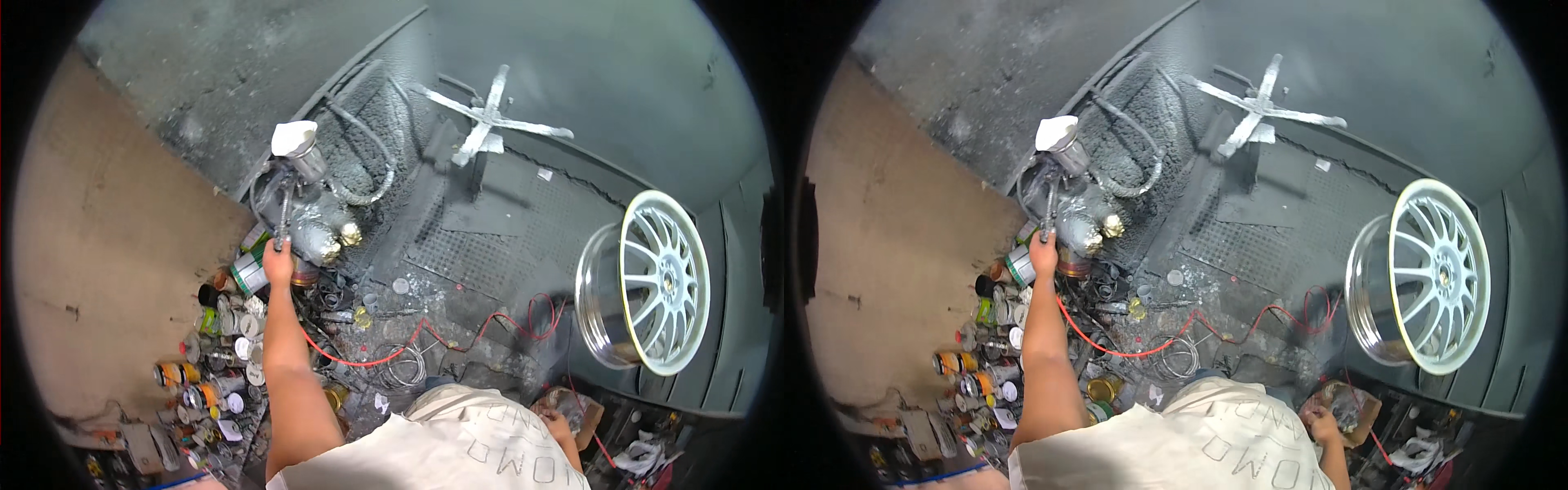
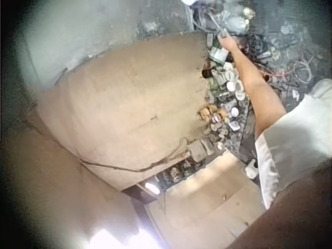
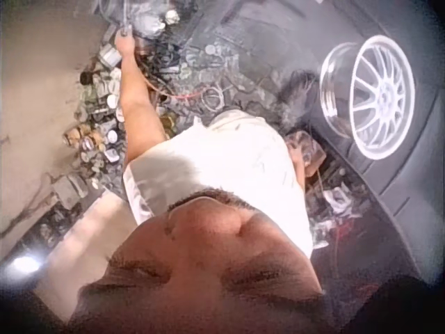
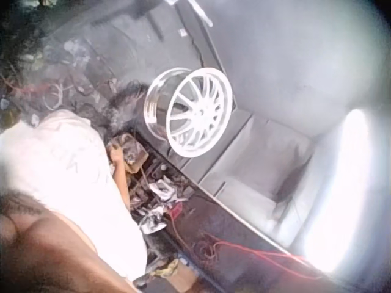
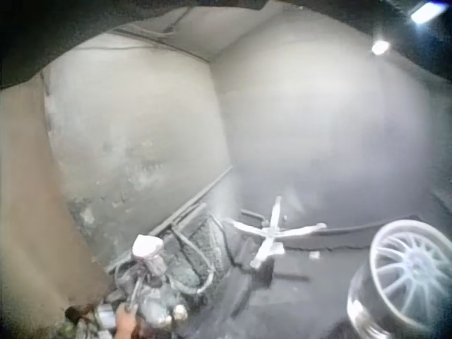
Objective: The person spray paints the inner and outer surfaces of a car wheel using a spray gun. They also wipe the outer spokes of the wheel by hand.
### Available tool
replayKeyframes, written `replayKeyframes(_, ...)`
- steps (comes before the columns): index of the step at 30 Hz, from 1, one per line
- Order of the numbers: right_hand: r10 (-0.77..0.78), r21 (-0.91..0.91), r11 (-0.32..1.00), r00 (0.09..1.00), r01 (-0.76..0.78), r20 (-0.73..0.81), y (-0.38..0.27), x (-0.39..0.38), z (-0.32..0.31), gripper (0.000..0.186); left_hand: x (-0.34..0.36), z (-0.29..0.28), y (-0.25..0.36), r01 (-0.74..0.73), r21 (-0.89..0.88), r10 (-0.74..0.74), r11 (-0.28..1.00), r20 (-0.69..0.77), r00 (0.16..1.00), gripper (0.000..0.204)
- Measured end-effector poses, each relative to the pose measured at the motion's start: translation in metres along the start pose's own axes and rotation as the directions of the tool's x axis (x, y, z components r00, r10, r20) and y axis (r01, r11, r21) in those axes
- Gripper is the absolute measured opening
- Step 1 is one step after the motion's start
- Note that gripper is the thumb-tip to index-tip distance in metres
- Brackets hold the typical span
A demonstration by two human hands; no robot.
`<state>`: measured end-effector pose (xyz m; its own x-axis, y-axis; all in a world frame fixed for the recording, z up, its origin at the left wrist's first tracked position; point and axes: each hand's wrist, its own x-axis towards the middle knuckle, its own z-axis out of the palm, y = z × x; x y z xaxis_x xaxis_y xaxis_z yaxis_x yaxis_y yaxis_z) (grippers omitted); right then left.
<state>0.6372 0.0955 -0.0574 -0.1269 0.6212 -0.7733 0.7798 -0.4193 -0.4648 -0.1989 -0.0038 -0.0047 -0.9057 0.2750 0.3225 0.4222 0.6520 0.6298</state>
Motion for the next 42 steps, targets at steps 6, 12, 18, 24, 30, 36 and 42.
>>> replayKeyframes(6, -0.199, -0.122, 0.973, 0.98, 0.196, -0.018, 0.066, 0.041, 0.029, 0.052, -0.032, -0.006, 0.053, -0.217, 0.065, 0.212, 0.974, 0.068, 0.975, 0.058)
replayKeyframes(12, -0.387, -0.172, 0.905, 0.921, 0.39, 0.051, -0.017, 0.043, 0.031, 0.059, -0.172, 0.019, 0.122, -0.282, -0.068, 0.276, 0.957, 0.506, 0.817, 0.052)
replayKeyframes(18, -0.424, -0.155, 0.885, 0.897, 0.44, 0.125, -0.044, 0.026, 0.024, 0.069, -0.354, 0.055, 0.166, -0.302, -0.284, 0.402, 0.91, 0.787, 0.469, 0.045)
replayKeyframes(24, -0.04, 0.381, 0.898, 0.902, 0.221, -0.429, 0.001, -0.017, 0.021, 0.093, -0.522, 0.055, 0.228, -0.144, -0.433, 0.45, 0.89, 0.884, 0.123, 0.041)
replayKeyframes(30, -0.117, 0.31, 0.687, 0.521, 0.657, -0.846, 0.05, -0.02, -0.06, 0.089, -0.639, 0.056, 0.309, 0.07, -0.519, 0.524, 0.852, 0.842, -0.128, 0.045)
replayKeyframes(36, -0.001, 0.174, 0.617, 0.222, 0.768, -0.975, 0.033, -0.05, -0.143, 0.07, -0.704, 0.056, 0.357, 0.319, -0.613, 0.691, 0.723, 0.658, -0.299, 0.049)
replayKeyframes(42, -0.141, 0.418, 0.403, 0.507, 0.814, -0.851, -0.008, -0.131, -0.224, 0.068, -0.68, 0.008, 0.434, 0.357, -0.637, 0.716, 0.683, 0.489, -0.498, 0.064)
